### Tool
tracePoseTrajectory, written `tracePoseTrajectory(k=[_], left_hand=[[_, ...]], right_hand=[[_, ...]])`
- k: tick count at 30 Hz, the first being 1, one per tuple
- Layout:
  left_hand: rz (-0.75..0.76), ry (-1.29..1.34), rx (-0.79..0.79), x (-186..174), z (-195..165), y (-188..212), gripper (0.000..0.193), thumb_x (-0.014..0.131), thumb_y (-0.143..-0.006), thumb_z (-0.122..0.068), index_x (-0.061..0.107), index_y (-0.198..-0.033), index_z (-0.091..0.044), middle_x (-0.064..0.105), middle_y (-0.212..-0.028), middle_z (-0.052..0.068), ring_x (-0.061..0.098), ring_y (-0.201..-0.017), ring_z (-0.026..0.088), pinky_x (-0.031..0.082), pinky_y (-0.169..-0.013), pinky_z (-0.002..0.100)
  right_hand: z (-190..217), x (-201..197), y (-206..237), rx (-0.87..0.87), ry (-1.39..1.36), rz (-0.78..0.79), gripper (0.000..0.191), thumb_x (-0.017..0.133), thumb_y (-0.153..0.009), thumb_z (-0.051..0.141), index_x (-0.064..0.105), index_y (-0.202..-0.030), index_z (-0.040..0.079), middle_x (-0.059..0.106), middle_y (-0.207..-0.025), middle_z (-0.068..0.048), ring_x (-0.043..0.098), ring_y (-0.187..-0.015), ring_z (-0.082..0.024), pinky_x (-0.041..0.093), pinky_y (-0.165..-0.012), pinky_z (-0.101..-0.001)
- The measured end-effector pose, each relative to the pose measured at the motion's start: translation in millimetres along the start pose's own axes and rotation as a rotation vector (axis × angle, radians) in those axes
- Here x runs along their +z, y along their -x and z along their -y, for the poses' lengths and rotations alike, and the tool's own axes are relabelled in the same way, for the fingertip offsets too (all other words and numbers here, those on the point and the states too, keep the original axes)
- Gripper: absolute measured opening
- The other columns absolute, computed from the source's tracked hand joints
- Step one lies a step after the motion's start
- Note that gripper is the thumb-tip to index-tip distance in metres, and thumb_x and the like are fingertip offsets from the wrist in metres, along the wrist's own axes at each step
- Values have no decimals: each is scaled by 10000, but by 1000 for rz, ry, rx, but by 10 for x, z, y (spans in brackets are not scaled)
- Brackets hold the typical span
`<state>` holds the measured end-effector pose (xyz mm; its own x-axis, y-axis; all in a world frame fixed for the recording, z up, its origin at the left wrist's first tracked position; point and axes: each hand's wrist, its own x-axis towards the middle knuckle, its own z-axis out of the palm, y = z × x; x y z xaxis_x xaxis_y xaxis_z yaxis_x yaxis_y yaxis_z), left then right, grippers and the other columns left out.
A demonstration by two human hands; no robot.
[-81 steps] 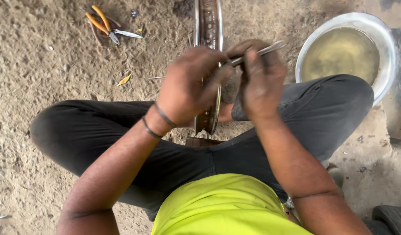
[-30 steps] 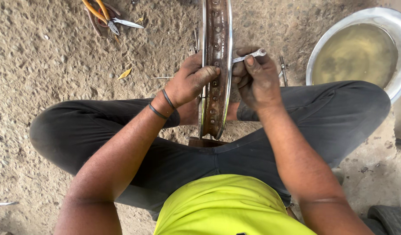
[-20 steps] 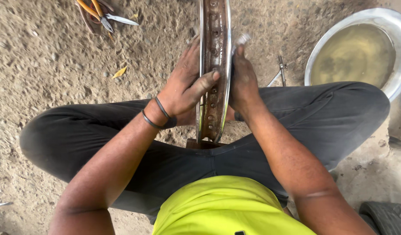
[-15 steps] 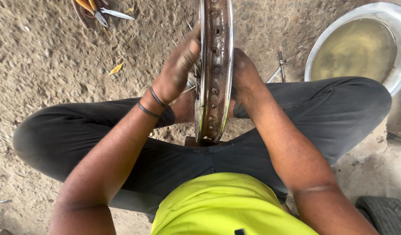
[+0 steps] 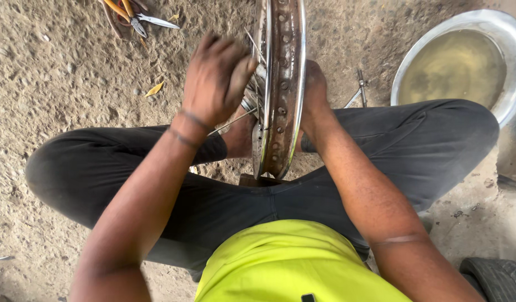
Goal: The person sits on the dirt floor and repairs a bicycle wheel rim. They use a small spoke wrench and pliers to adjust the tension of the spokes while rotating the rim and occasionally cleaning parts of it.
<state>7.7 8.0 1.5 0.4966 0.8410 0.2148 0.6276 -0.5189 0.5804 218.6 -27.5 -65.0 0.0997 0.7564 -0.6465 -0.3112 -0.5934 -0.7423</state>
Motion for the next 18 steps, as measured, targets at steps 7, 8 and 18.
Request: tracePoseTrajectory(k=[7, 8, 18], left_hand=[[61, 69, -51, -291, -844, 763, 627, 336, -1120, -575, 662, -937, -72, 620, -838, 87, 588, -851, 289, 476, -940, 514], [63, 99, -79, -262, -873, 799, 606, 350, -1102, -553, 650, -910, -62, 612, -826, 89, 588, -848, 297, 481, -891, 488], [-4, 910, -564, -76, -553, 866, 250, 594, -1069, -180, 678, -939, 17, 690, -789, 63, 650, -708, 117, 555, -667, 272]], right_hand=[[-313, -48, -167, -52, -204, -53, 345, 370, -1094, 250, 589, -1203, 6, 689, -1092, -99, 692, -993, -121, 568, -854, -229], [-302, -31, -127, -105, -92, -19, 309, 412, -1065, 209, 599, -1182, -7, 679, -1055, -99, 679, -937, -133, 569, -798, -252], [119, -9, 337, -64, -328, 63, 252, 539, -998, 248, 675, -1123, 77, 713, -952, -79, 689, -790, -154, 600, -701, -276]])
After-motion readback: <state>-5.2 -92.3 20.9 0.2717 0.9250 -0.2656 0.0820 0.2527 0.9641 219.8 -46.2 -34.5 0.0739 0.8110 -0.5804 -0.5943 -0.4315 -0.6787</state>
